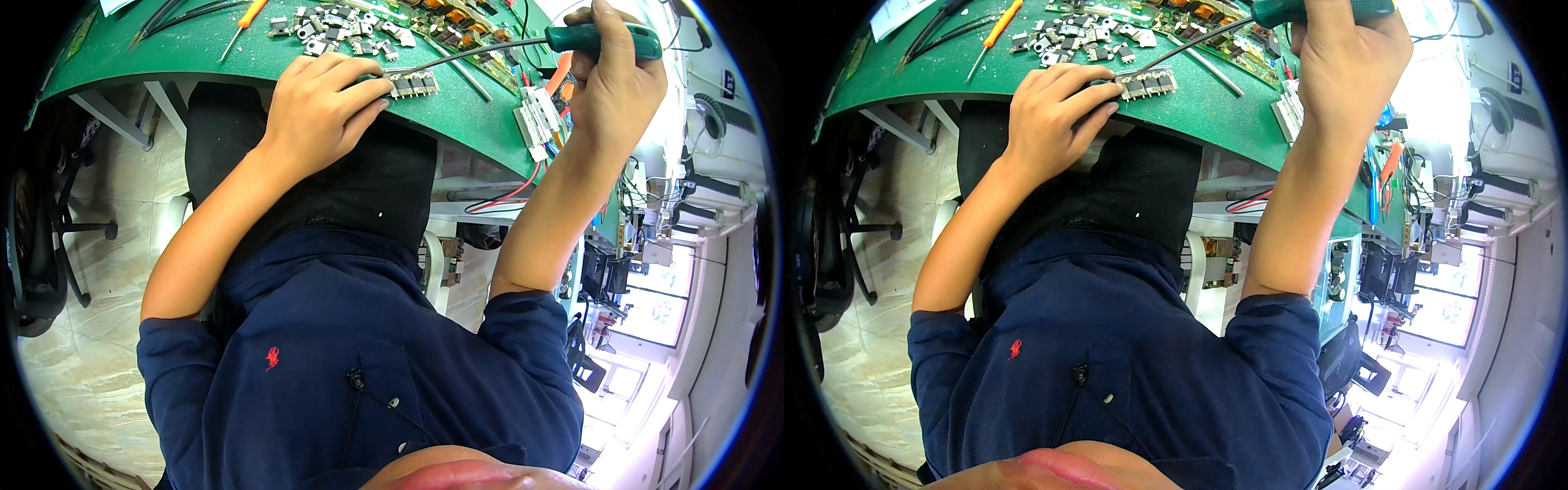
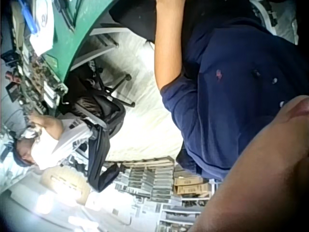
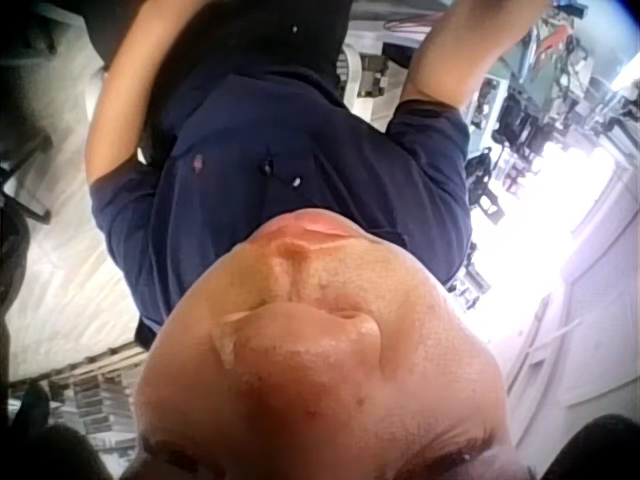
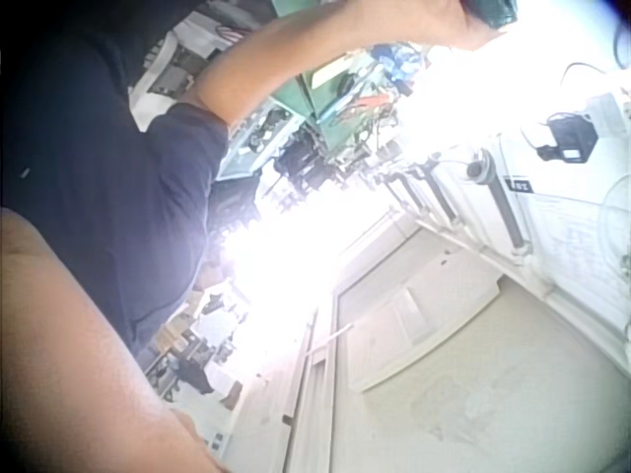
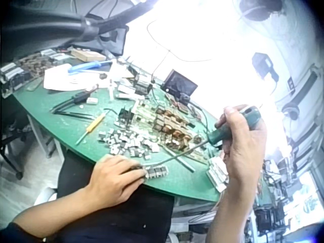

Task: The person assembles electronic components by inserting a metal part into a circuit board, using a screwdriver to tighten screws, and handling small heat sinks.

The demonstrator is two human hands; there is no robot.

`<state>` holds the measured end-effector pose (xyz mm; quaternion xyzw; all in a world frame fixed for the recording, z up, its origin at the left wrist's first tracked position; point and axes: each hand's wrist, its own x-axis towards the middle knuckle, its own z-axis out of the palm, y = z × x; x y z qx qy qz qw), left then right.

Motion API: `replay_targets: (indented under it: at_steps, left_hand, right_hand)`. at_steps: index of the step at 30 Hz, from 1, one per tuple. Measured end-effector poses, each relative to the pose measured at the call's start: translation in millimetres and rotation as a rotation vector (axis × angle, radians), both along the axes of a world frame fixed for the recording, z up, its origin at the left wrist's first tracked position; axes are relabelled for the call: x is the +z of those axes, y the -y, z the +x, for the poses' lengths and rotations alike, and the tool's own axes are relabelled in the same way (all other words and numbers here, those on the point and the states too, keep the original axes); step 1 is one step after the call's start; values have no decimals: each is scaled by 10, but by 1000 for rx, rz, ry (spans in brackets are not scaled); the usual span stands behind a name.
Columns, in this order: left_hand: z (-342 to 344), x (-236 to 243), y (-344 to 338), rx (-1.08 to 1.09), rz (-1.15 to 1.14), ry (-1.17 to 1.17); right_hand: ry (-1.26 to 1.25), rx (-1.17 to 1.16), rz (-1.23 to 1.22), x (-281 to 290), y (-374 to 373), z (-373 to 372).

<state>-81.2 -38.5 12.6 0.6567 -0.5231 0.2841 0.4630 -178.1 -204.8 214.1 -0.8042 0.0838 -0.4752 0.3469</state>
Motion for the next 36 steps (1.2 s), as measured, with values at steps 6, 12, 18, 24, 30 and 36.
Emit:
replay_targets:
  at_steps: [6,12,18,24,30,36]
  left_hand:
    - [4,-6,-6,10,-2,6]
    - [1,-7,-7,7,-1,3]
    - [-3,-8,4,1,-8,11]
    - [-2,-1,-18,11,31,-2]
    - [-87,19,-24,43,87,-21]
    - [-141,41,-40,91,180,76]
  right_hand:
    - [-18,40,-32,-21,-93,6]
    - [-12,66,27,35,87,7]
    - [-52,139,34,58,-43,-25]
    - [-48,160,-84,39,-135,125]
    - [157,556,409,-82,-272,219]
    - [194,709,442,-98,-247,270]
